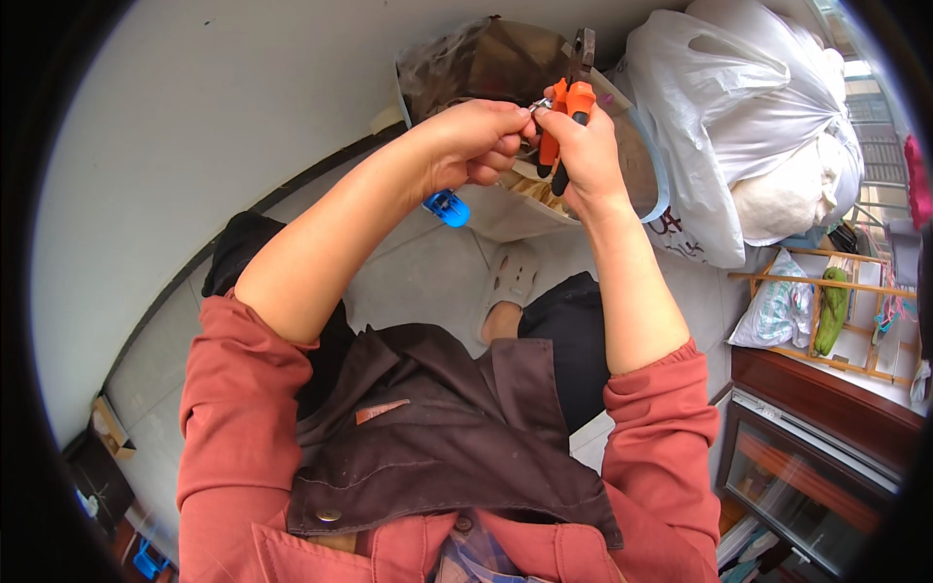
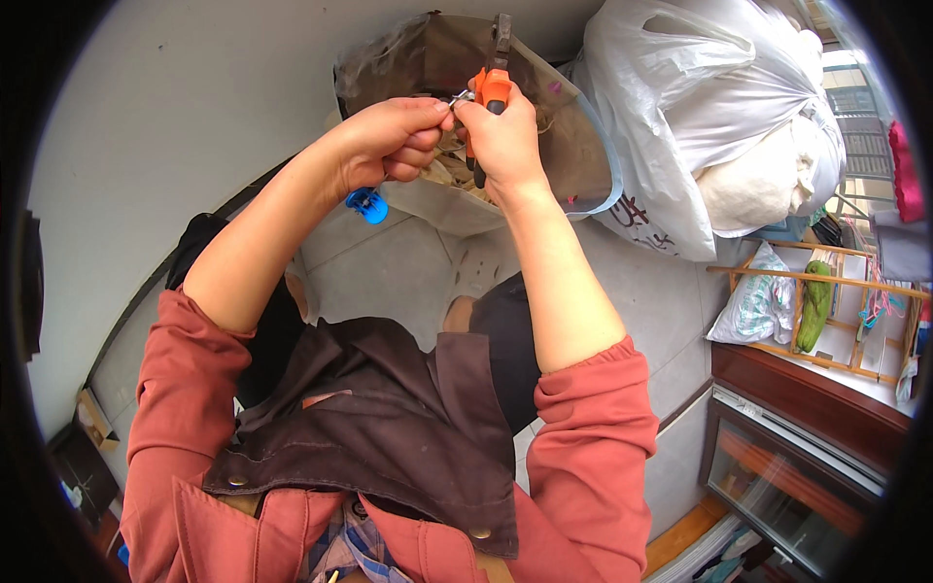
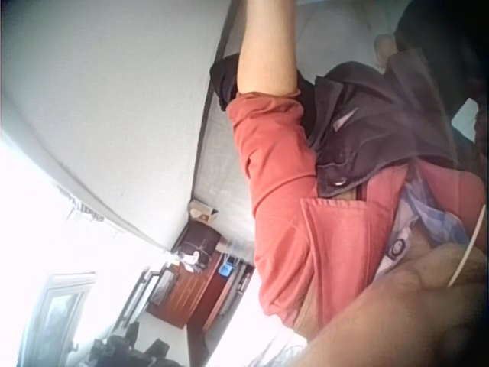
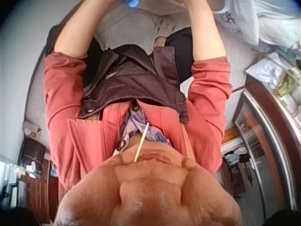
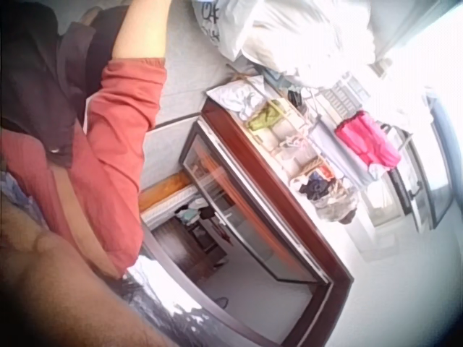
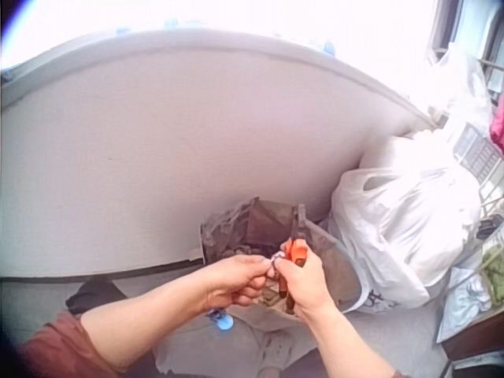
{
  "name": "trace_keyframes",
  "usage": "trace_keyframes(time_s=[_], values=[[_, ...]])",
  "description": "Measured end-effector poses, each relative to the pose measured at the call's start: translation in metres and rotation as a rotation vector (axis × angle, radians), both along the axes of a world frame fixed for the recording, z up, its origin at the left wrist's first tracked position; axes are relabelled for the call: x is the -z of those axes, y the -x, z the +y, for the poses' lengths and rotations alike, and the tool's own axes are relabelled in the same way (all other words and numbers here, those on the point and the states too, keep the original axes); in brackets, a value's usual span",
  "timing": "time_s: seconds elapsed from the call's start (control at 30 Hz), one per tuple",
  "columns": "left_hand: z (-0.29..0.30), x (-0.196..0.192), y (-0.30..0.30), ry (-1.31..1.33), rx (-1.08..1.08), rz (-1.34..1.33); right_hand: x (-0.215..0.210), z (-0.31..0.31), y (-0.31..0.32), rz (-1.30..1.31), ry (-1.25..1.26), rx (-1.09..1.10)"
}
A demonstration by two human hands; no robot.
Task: The person assembles wire hangers with blue plastic clips using pliers. They bend and secure wire segments, attach clips, and place finished hangers on a nearby windowsill.
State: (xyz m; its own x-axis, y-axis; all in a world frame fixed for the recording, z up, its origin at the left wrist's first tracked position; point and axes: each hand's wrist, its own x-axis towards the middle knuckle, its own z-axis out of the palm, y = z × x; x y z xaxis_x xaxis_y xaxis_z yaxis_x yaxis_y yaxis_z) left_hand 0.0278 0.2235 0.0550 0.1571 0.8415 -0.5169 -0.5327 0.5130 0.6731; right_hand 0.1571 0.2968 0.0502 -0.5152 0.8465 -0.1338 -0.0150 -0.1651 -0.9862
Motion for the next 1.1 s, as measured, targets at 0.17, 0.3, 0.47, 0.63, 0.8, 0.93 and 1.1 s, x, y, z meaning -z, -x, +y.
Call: trace_keyframes(time_s=[0.17,0.3,0.47,0.63,0.8,0.93,1.1], values=[[-0.003,0.003,-0.009,-0.009,-0.136,-0.244,-0.008,-0.010,0.016,0.157,0.300,0.162],[-0.008,-0.006,-0.018,0.030,-0.203,-0.209,-0.003,-0.001,0.020,0.175,0.223,0.224],[-0.012,-0.007,-0.009,0.071,-0.173,-0.074,-0.003,0.003,0.018,0.111,0.111,0.071],[-0.018,-0.006,-0.009,-0.008,-0.140,-0.015,-0.008,0.004,0.009,0.107,0.010,-0.030],[-0.022,0.003,-0.035,-0.093,-0.360,0.028,-0.004,-0.010,0.023,0.160,0.150,0.128],[-0.023,0.001,-0.041,-0.061,-0.399,-0.013,0.004,-0.001,0.028,0.075,-0.094,0.149],[-0.024,-0.007,-0.017,-0.058,-0.284,-0.045,-0.007,0.013,0.009,0.252,0.187,-0.108]])
